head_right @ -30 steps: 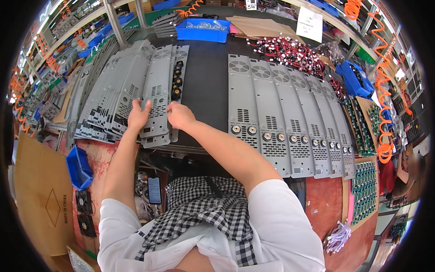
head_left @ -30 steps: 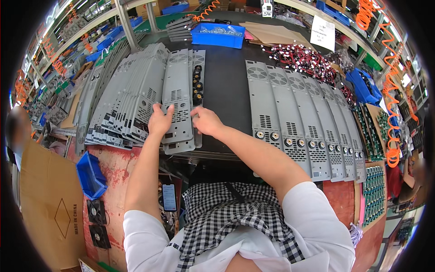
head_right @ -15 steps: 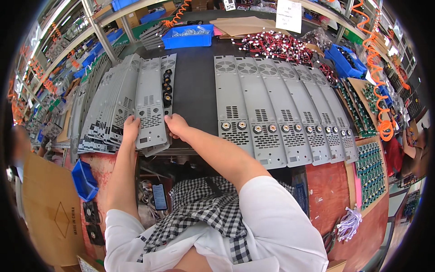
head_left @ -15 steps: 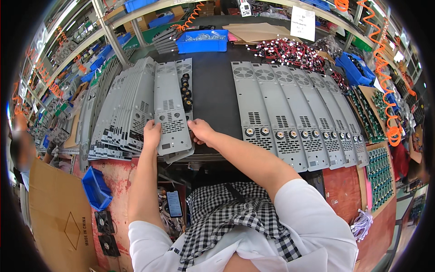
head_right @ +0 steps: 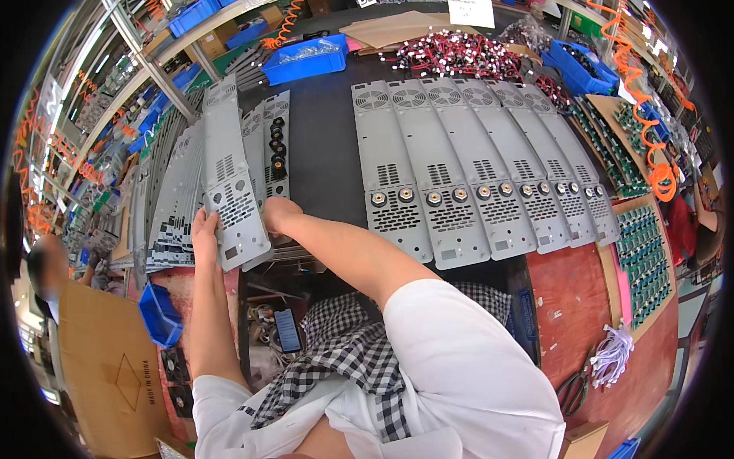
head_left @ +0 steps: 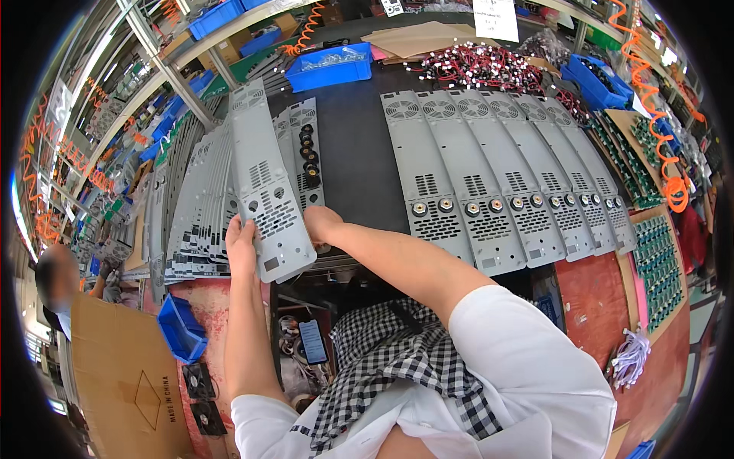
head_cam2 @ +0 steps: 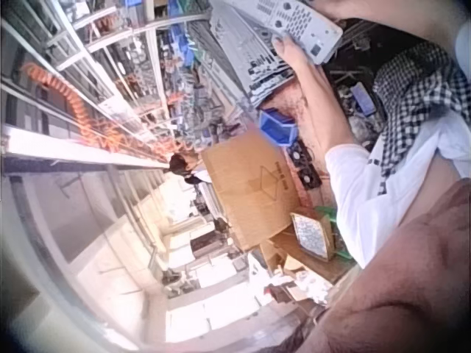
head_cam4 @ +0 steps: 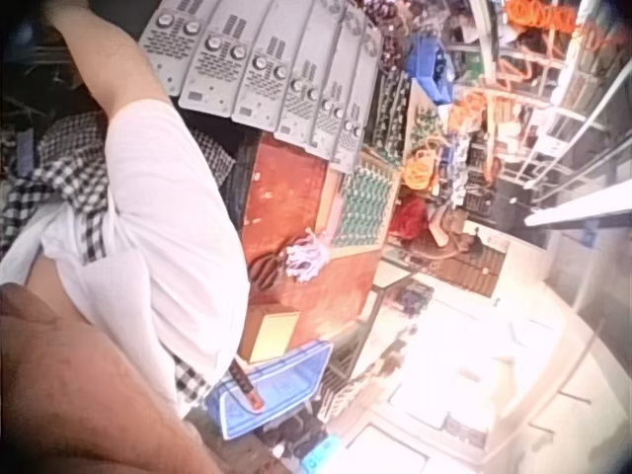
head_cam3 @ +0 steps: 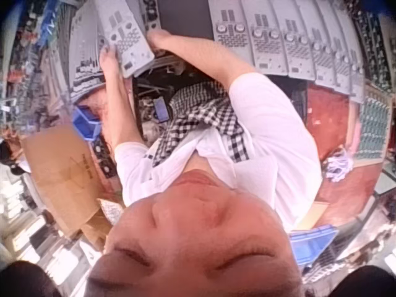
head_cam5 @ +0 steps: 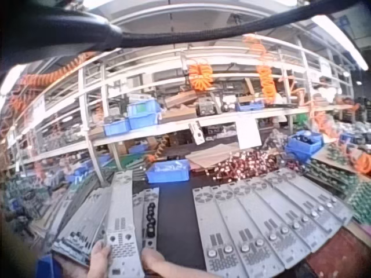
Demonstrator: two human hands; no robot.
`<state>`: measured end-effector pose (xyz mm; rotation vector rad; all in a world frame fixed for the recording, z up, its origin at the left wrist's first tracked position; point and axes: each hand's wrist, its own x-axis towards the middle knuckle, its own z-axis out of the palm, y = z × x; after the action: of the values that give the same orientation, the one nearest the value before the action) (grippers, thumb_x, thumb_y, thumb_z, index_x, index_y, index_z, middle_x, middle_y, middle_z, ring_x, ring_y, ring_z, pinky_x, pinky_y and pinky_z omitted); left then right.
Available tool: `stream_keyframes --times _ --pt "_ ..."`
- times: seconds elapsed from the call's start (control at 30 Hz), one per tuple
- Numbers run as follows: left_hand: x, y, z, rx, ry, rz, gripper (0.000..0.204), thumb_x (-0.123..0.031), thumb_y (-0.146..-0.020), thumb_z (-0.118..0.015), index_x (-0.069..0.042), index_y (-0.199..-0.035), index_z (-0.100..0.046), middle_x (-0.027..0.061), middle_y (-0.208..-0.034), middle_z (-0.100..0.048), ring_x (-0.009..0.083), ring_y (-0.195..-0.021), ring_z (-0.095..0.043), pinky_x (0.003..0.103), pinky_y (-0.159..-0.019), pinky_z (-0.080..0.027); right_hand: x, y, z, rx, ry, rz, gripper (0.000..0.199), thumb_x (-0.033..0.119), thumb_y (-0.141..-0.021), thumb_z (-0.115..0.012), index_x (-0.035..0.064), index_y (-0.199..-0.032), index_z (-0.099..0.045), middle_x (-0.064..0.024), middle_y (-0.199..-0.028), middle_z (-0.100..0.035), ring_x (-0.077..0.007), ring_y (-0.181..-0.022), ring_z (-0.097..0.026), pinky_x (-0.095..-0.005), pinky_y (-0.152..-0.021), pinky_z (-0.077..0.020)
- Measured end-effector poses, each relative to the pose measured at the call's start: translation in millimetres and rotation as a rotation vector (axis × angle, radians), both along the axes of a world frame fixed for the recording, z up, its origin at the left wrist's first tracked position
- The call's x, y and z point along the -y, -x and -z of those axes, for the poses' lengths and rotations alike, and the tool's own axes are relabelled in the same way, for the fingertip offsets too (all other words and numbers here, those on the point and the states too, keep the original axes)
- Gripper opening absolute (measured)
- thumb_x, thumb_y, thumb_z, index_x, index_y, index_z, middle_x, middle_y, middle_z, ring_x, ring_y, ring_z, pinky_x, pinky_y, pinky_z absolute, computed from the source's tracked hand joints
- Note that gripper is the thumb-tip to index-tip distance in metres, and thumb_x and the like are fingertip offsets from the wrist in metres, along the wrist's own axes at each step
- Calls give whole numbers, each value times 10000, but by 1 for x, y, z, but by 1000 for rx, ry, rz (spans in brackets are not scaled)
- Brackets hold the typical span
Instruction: Installing connectors and components into metal power supply chassis at an assembly line.
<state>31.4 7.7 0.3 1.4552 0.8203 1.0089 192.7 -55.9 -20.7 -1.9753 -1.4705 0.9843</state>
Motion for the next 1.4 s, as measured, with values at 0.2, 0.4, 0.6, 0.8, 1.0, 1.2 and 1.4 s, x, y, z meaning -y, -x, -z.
stream_keyframes --times 0.2,0.4,0.6,0.8,1.0,1.2,1.4 --pt "37 7 -31 45 -33 54 269 -58 -883 -444 22 -1139 -461 53 -986 -577 96 -848 -524 234 -762 -403 18 -26 14 -93 -403 401 380 193 -728 -561 -108 -943 -474 -306 -892 -586 -414 -877 -583 -452 -795 -460" --pt "76 -7 -13 160 25 130 237 -28 -879 -439 10 -1112 -453 58 -990 -572 99 -872 -531 229 -804 -408 135 -91 19 -201 -483 354 372 203 -734 -549 -45 -1005 -492 -218 -940 -570 -324 -893 -558 -367 -797 -436" --pt "123 -34 40 103 141 221 246 8 -861 -437 12 -1107 -455 14 -892 -558 42 -712 -474 186 -636 -391 247 -130 19 -218 -424 519 259 61 -750 -525 -20 -988 -464 -108 -840 -602 -159 -753 -566 -290 -691 -444" --pt "154 -55 80 122 341 238 222 4 -865 -429 10 -1086 -448 7 -797 -560 33 -632 -455 190 -585 -384 285 -141 23 64 -287 561 214 36 -758 -493 -4 -965 -457 -103 -703 -582 -186 -617 -550 -311 -594 -435" --pt "156 -47 109 60 352 212 239 8 -864 -437 11 -1102 -437 10 -743 -558 36 -620 -460 188 -573 -382 282 -133 14 490 -119 359 295 108 -740 -570 64 -1012 -465 -109 -634 -563 -285 -594 -581 -398 -545 -439" --pt "162 -48 108 81 433 201 257 -72 -882 -484 -9 -1119 -408 50 -842 -570 74 -718 -510 218 -649 -425 244 -126 -23 668 -177 256 343 222 -743 -647 72 -1013 -499 -101 -886 -599 -265 -719 -604 -388 -619 -473" --pt "133 -33 106 140 626 150 328 -260 -877 -565 -60 -1078 -401 57 -822 -552 110 -647 -532 243 -566 -450 121 -100 -22 462 -280 -23 444 253 -760 -642 105 -1139 -462 -152 -1082 -518 -328 -948 -549 -406 -787 -456"
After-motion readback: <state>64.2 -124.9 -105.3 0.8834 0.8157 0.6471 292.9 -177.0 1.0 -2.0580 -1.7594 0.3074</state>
